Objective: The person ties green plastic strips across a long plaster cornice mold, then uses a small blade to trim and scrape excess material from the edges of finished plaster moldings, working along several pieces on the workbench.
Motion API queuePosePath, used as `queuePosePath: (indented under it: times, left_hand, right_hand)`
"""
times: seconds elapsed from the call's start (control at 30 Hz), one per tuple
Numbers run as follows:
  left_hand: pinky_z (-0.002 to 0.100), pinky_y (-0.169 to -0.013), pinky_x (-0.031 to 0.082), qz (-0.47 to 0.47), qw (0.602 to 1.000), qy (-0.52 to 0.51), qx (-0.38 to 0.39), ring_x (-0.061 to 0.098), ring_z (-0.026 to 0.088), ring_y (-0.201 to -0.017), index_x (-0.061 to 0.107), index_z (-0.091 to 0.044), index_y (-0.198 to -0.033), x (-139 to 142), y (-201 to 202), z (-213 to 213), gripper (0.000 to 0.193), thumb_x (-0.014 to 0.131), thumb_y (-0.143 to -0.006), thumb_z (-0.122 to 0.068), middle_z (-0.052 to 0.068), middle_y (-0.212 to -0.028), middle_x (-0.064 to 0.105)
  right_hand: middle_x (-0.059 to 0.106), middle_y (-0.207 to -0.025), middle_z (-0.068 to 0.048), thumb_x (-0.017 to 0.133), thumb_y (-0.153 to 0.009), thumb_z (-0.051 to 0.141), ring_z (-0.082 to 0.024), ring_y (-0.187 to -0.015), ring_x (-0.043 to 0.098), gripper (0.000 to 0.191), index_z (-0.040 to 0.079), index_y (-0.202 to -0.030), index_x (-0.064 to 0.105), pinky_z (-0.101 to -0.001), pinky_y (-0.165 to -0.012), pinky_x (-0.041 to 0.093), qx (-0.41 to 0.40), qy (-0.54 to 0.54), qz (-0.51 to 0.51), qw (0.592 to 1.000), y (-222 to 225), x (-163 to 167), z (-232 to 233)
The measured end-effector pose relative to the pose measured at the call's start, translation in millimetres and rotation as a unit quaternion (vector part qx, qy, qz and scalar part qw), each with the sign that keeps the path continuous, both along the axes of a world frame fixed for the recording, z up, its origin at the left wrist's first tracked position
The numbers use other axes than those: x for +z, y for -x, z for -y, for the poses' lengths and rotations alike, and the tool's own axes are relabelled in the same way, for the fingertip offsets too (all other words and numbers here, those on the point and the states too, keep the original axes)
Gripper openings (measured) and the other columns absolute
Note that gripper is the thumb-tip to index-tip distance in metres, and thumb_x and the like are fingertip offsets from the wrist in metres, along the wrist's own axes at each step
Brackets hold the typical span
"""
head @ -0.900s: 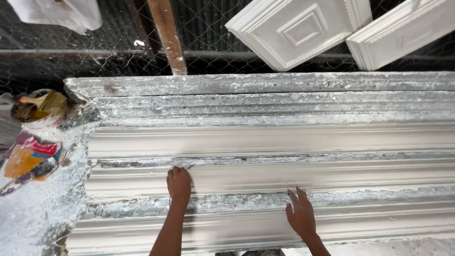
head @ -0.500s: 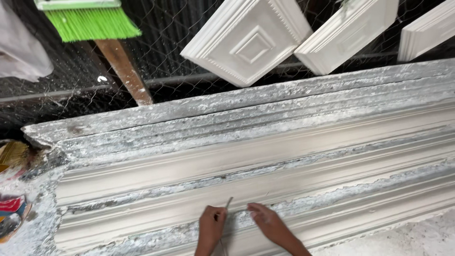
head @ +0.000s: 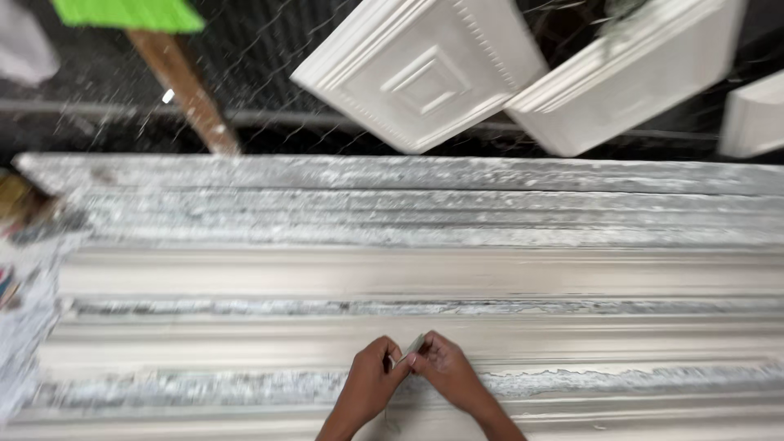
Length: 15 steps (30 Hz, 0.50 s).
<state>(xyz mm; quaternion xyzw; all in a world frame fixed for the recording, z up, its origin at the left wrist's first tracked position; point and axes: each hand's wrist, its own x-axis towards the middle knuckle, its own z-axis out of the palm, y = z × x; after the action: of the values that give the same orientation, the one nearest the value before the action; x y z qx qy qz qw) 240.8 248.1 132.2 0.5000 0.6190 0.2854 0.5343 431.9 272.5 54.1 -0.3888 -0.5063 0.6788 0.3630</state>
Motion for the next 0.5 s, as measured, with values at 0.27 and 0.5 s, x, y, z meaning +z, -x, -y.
queuePosePath:
  times: [0.27, 0.5]
  left_hand:
    - [0.027, -0.061, 0.045, 0.068, 0.996, -0.039, 0.03, 0.048, 0.009, -0.068, 0.062, -0.004, -0.107, 8, -12, -47, 0.038, 0.082, -0.083, -0.024, 0.0, -0.076, 0.052]
    - [0.023, -0.069, 0.049, 0.181, 0.98, 0.002, 0.077, 0.058, 0.006, -0.075, 0.069, -0.003, -0.111, 4, -7, -93, 0.028, 0.07, -0.095, -0.026, -0.002, -0.082, 0.067]
  right_hand:
    - [0.066, -0.093, -0.003, 0.071, -0.096, 0.02, -0.012, -0.09, 0.061, 0.019, 0.004, -0.104, 0.064, -0.0325, -0.086, 0.051, 0.12, 0.03, 0.001, 0.992, -19, 9, -88]
    - [0.068, -0.099, -0.005, 0.068, -0.098, 0.021, -0.014, -0.088, 0.065, 0.02, 0.002, -0.104, 0.064, -0.0335, -0.081, 0.055, 0.118, 0.07, -0.072, 0.988, -13, 17, -139]
